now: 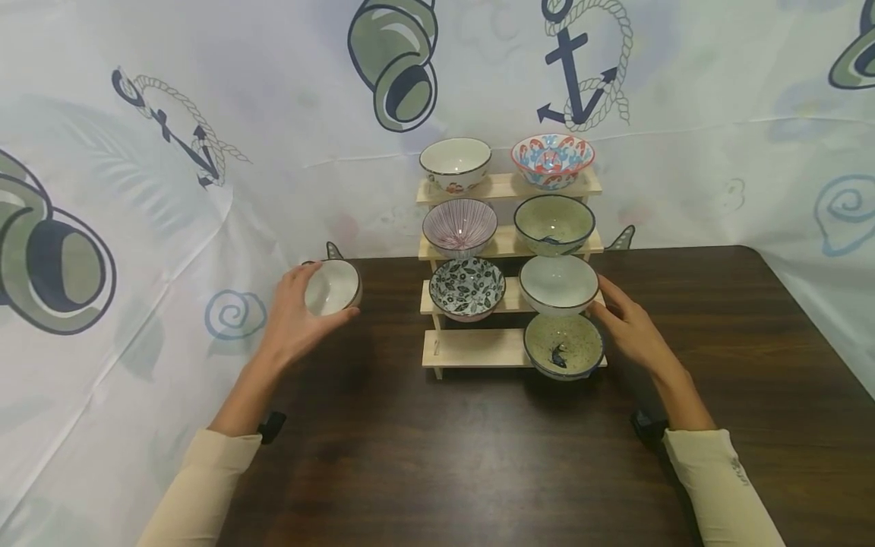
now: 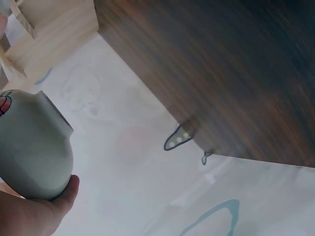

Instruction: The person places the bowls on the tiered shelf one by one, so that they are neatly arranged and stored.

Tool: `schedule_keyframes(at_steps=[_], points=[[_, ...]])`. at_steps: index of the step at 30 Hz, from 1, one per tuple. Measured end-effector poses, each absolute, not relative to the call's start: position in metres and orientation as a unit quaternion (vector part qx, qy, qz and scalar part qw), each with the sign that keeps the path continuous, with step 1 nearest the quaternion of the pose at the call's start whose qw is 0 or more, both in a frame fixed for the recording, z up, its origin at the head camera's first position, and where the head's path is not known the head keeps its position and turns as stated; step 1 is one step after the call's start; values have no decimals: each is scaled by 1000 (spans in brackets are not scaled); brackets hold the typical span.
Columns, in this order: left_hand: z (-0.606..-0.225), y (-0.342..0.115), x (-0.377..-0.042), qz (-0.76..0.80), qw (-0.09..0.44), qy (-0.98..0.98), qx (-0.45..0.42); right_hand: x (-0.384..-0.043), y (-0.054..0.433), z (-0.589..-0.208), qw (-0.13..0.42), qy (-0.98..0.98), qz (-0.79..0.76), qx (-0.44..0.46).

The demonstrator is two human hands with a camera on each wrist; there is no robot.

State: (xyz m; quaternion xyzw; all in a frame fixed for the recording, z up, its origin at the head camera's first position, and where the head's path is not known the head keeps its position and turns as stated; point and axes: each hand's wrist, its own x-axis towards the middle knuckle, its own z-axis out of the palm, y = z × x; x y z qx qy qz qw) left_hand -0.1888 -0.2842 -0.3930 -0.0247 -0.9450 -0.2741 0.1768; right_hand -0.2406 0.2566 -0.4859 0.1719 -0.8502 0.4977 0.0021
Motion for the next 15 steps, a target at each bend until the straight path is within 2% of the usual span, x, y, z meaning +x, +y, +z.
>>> schedule_keyframes(at_steps=[15], points=[[-390, -271, -174, -277, 177, -943, -61, -240, 256, -487, 0, -856, 491, 163]])
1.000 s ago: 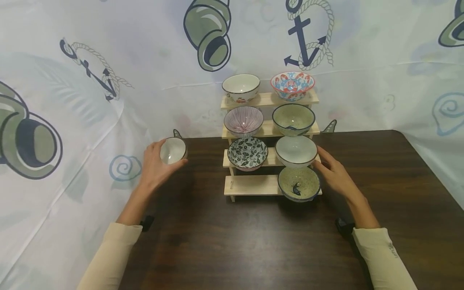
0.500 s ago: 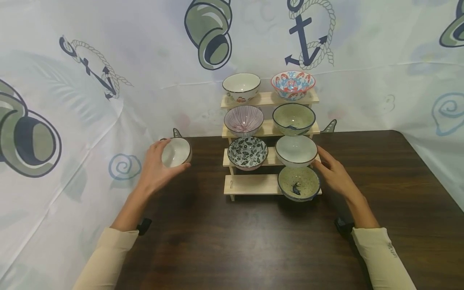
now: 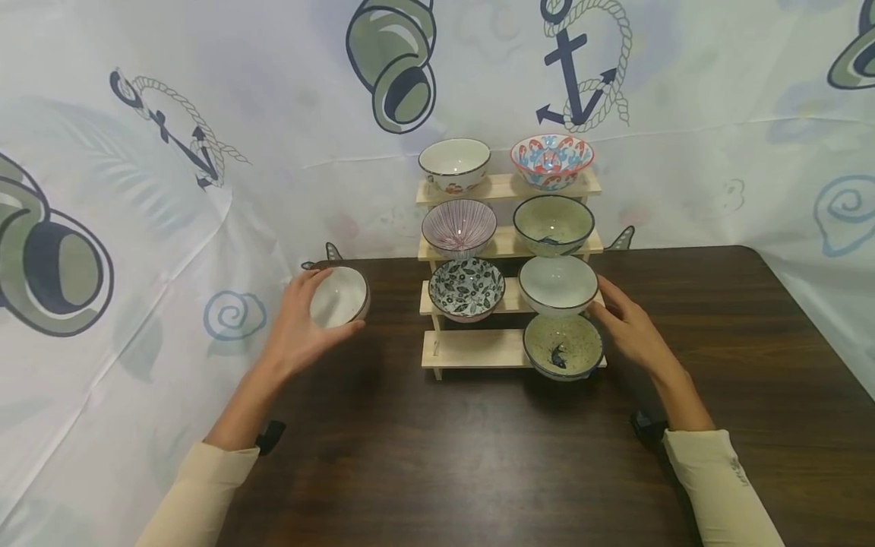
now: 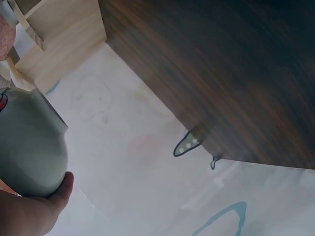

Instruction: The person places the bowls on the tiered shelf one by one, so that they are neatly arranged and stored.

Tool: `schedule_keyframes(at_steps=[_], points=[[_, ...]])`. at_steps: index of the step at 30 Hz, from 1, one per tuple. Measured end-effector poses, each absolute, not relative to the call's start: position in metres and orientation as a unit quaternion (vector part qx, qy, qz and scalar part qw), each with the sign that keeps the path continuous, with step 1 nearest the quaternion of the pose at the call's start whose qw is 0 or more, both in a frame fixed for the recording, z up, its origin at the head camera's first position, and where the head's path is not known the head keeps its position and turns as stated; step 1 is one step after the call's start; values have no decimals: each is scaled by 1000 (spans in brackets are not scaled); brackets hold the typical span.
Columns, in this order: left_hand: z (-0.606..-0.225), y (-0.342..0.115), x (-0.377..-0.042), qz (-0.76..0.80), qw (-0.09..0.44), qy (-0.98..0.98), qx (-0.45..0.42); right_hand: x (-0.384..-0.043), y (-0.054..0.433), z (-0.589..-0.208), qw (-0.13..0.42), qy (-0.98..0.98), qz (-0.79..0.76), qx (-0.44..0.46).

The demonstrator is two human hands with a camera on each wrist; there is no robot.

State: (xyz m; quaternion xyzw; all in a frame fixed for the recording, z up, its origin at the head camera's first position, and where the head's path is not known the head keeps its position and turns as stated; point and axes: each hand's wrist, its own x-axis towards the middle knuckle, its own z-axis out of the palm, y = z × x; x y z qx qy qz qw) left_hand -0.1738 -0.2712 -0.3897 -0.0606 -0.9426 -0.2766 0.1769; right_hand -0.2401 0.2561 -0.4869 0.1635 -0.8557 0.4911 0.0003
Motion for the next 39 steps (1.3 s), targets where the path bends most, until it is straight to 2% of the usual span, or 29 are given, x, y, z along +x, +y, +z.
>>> schedule_keyframes(at_steps=[10, 21, 39], points=[[-386, -266, -161, -282, 175, -940, -77, -239, 257, -487, -3, -855, 494, 161], [-375, -255, -148, -288, 149, -941, -94, -237, 257, -484, -6, -857, 490, 159], [-370, -237, -134, -286, 149, -936, -142, -238, 256, -483, -8, -854, 496, 157]])
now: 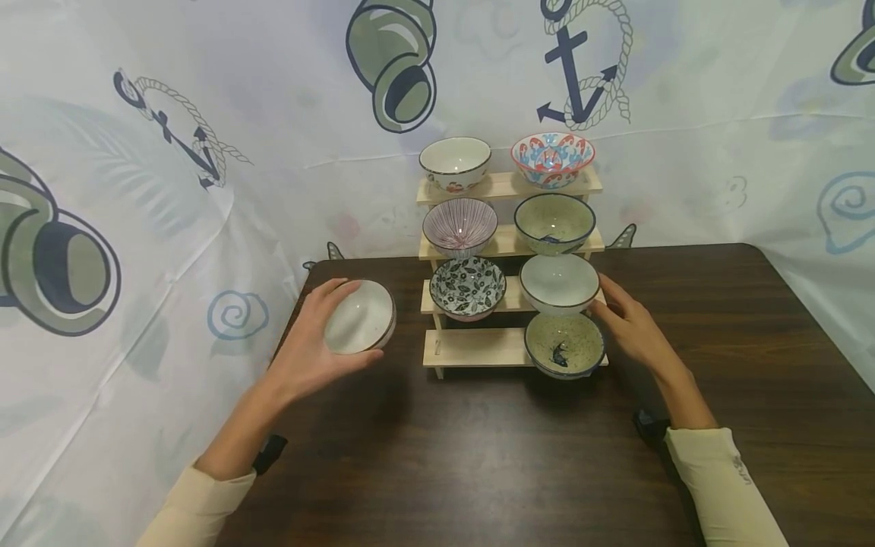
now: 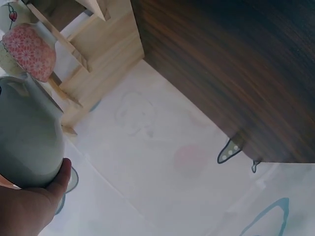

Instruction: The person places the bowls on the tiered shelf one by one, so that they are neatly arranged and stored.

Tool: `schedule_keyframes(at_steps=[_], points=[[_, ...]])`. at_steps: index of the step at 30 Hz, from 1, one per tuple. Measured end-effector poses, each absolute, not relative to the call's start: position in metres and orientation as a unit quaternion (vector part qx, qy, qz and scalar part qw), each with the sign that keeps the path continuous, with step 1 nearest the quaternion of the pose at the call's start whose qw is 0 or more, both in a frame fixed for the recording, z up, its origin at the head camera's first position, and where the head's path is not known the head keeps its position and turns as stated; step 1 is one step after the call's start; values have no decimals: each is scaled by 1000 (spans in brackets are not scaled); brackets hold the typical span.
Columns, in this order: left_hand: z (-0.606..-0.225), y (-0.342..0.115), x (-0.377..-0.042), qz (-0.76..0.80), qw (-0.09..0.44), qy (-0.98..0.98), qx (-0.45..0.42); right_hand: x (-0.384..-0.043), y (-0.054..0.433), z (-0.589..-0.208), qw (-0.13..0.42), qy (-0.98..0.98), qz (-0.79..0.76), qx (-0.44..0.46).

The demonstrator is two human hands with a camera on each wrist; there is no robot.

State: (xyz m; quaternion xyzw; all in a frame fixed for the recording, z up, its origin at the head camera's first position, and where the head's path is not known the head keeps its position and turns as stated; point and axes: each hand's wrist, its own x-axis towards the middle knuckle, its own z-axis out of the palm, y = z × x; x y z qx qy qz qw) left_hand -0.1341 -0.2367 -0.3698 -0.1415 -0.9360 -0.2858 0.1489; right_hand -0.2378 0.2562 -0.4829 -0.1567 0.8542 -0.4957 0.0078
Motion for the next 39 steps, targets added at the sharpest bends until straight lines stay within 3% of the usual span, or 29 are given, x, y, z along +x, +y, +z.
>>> schedule_keyframes(at_steps=[39], points=[[-383, -193, -114, -288, 99, -923, -237, -239, 256, -481, 13, 857, -492, -155]])
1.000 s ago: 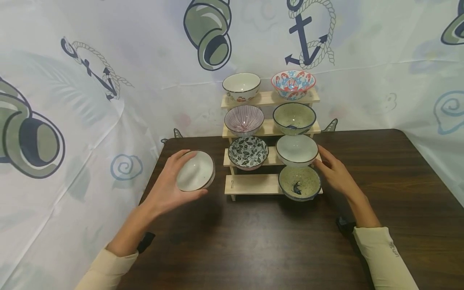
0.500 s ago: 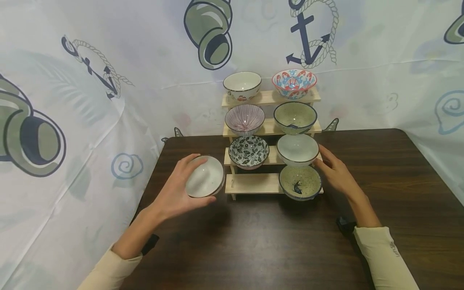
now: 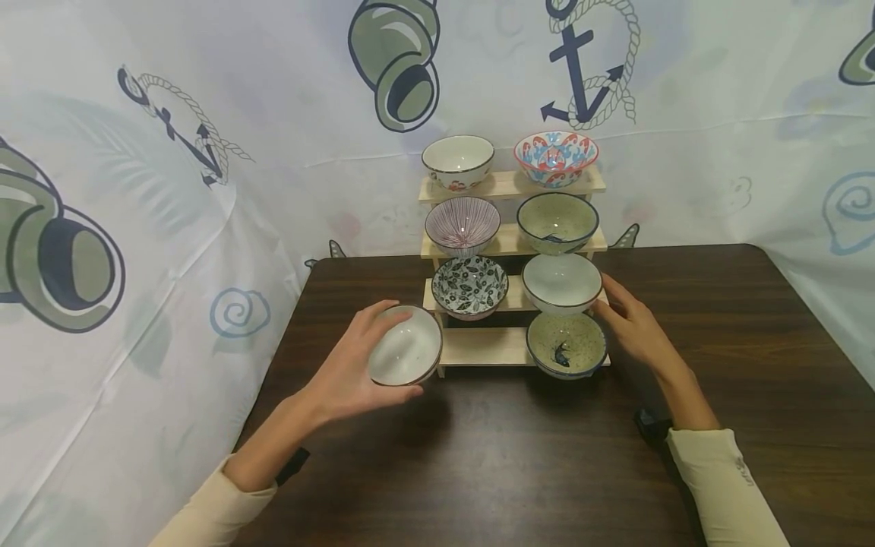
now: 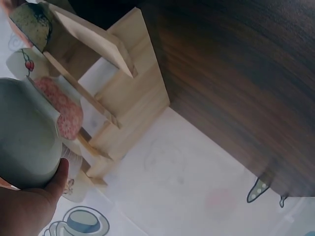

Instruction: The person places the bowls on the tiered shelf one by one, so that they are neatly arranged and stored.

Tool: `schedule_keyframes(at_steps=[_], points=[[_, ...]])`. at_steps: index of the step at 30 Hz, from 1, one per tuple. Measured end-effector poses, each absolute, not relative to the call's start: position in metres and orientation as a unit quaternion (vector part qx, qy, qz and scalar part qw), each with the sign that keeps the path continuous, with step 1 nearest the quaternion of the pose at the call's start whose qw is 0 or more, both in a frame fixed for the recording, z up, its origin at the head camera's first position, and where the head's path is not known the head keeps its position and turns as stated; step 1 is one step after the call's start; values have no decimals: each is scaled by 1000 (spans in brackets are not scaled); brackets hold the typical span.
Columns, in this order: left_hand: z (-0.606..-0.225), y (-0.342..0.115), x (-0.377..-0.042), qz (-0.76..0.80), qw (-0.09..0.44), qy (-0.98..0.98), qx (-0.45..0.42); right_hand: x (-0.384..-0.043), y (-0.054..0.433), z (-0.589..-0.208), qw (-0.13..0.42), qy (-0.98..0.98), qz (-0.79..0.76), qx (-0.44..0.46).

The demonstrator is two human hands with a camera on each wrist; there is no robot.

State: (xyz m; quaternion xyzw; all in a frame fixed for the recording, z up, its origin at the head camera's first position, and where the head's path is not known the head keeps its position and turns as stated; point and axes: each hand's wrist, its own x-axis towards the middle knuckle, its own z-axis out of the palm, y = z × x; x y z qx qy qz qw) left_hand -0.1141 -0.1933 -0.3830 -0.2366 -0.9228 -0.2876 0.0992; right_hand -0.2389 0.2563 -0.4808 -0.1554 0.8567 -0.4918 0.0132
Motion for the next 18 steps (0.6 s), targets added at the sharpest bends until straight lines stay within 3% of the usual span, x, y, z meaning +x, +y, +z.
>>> schedule_keyframes(at_steps=[18], points=[[-401, -178, -116, -281, 86, -919, -262, -240, 256, -481, 7, 855, -493, -164]])
